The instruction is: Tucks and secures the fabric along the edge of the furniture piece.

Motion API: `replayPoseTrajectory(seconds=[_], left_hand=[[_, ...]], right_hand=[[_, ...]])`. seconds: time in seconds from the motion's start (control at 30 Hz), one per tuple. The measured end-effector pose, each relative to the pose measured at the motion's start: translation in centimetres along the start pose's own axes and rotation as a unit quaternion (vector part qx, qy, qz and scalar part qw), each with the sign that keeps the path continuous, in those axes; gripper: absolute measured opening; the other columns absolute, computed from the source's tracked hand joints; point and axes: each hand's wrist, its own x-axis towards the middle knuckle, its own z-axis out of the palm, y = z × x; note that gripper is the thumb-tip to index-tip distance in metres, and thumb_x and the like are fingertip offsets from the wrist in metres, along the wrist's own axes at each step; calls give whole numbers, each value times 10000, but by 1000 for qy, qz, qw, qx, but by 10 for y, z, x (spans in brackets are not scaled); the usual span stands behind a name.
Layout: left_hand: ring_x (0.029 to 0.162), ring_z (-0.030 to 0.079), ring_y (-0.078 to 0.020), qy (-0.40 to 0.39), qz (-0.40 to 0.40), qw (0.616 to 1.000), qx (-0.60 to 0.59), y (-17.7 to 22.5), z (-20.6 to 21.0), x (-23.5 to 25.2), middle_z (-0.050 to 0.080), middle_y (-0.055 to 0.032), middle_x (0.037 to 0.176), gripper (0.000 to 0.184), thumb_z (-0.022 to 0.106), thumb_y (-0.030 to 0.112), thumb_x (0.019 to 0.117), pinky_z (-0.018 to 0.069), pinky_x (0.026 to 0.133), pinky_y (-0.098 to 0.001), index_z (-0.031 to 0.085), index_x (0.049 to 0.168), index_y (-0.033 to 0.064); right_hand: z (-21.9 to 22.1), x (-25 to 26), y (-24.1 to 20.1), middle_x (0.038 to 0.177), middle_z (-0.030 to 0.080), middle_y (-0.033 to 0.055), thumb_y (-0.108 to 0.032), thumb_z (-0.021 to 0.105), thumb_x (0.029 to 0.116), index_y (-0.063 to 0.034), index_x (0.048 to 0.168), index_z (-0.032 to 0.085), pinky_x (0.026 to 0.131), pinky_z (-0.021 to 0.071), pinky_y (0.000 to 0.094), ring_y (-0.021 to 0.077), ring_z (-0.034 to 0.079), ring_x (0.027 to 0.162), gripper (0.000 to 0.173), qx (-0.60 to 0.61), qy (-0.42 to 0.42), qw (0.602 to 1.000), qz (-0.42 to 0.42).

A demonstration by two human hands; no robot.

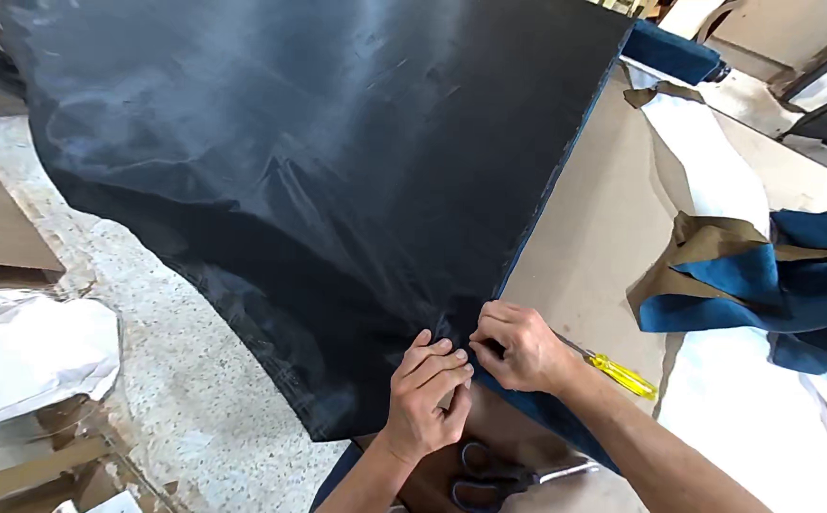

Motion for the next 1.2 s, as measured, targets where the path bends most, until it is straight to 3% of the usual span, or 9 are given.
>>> replayPoseTrajectory(seconds=[0.33,0.5,0.63,0.7,0.73,0.8,0.87,1.03,1.2], left_hand=[[1162,675,-133,14,13,1000,10,-1,1,-2,769,69,1047,115,663,228,897,441,1167,-469,773,927,213],[1150,682,-141,12,14,1000,13,-2,0,-1,770,57,1037,118,655,226,896,442,1167,-474,768,920,202],[1201,670,-191,-8,28,999,32,5,-9,2,762,19,1103,129,686,211,901,457,1160,-518,766,997,181],[1229,634,-187,-1,33,994,104,10,-15,3,719,16,1137,217,723,334,903,440,1161,-506,729,1069,194],[1232,610,-174,7,29,988,153,12,-18,3,697,18,1147,281,724,414,902,425,1154,-478,711,1094,209],[1195,596,-171,15,25,975,219,12,-22,4,685,11,1141,346,717,489,901,416,1108,-442,704,1112,216],[1131,613,-168,1,33,968,247,10,-24,5,703,12,1110,324,701,477,911,432,1050,-424,730,1103,219],[972,676,-161,-43,62,969,235,9,-27,6,744,13,982,231,713,310,948,538,940,-386,801,1121,184],[928,687,-147,-53,45,972,225,29,-34,20,748,29,905,181,680,269,963,558,892,-344,821,1020,170]], right_hand=[[21,-12,-13,793,619,1,-260,603,938,-135,863,676,633,554,289,120,637,733,163,-26,37,990,133],[21,-22,-19,851,629,39,-252,591,972,-120,901,664,727,569,330,173,649,822,167,2,33,997,76],[-13,-30,-11,763,635,-55,-257,582,1011,-128,934,695,546,533,256,49,592,622,188,112,283,912,276],[-44,-54,-9,668,580,-40,-270,523,1025,-125,938,659,469,472,308,98,544,532,217,38,326,863,384],[-55,-66,-12,691,601,15,-243,528,989,-102,992,658,480,481,398,175,582,558,191,-48,293,849,438],[-64,-82,-27,1024,677,189,-94,642,865,-15,1237,609,687,543,619,397,679,876,381,-151,209,832,490],[-57,-86,-46,1208,633,251,-68,677,818,-1,1314,596,812,522,663,472,642,1057,507,-188,179,846,465],[-6,-65,-72,1121,708,16,-264,629,920,-169,1084,744,825,610,447,204,693,1038,222,-118,115,924,344],[20,-56,-62,1035,699,-61,-342,559,951,-228,1042,729,752,593,360,127,686,964,224,-139,109,928,326]])
